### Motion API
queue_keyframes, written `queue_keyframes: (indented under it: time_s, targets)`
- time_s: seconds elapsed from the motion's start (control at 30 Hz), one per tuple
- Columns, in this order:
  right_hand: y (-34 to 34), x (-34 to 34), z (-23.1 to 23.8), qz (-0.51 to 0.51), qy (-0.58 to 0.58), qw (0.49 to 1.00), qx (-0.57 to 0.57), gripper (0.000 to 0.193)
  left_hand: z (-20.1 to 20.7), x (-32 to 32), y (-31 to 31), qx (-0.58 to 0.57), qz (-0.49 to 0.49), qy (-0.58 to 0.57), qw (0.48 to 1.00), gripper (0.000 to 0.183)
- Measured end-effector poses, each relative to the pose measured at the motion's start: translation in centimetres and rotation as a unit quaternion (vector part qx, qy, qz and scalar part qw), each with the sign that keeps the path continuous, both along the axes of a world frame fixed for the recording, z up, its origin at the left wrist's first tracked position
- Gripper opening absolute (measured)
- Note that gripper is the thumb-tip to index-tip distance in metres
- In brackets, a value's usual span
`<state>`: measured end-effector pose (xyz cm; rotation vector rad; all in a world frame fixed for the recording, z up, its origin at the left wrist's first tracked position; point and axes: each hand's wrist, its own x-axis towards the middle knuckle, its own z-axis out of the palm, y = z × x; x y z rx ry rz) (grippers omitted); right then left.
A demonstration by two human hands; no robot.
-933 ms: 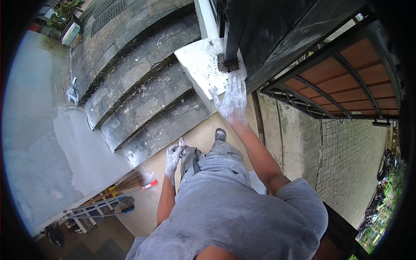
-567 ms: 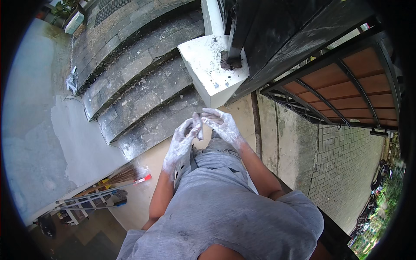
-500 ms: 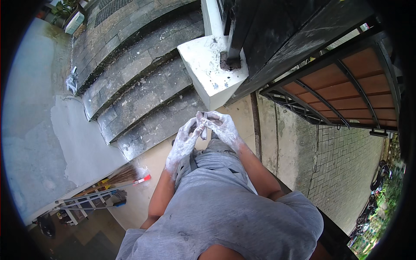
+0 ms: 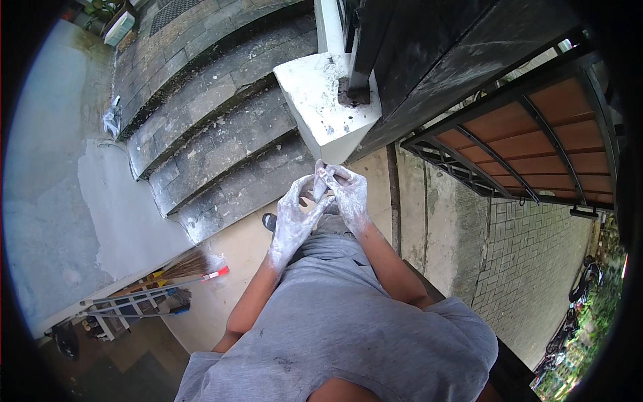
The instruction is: The recorder is applying patching compound or plaster to a stone pillar using their fingers to fill in gaps and smooth the surface.
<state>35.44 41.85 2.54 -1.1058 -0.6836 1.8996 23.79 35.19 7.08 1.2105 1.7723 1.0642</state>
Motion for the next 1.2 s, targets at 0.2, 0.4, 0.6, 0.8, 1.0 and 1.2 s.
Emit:
queue_keyframes:
  time_s: [0.2,0.4,0.6,0.8,1.0,1.2]
  targets:
    - [0.6,0.8,1.4,0.075,0.035,0.993,0.083,0.027,0.3,-1.0,0.1,0.065,-0.017,0.024,0.997,0.027]
    - [1.1,1.7,1.1,0.157,0.037,0.984,0.08,0.026,1.4,-0.8,-0.4,-0.019,-0.007,-0.175,0.984,0.021]
    - [0.7,2.0,1.8,0.176,0.043,0.975,0.126,0.016,-0.1,-1.2,-0.1,-0.022,-0.026,-0.208,0.977,0.017]
    - [-0.2,1.3,1.3,0.071,0.062,0.993,0.072,0.014,0.2,-0.5,0.8,-0.033,-0.005,-0.265,0.964,0.02]
    - [0.7,1.8,0.7,0.032,0.035,0.995,0.087,0.027,0.1,0.8,0.8,0.018,0.039,-0.226,0.973,0.026]
    - [1.8,2.7,3.1,0.061,0.067,0.984,0.156,0.046,0.9,-0.2,1.7,0.114,-0.04,0.075,0.99,0.033]
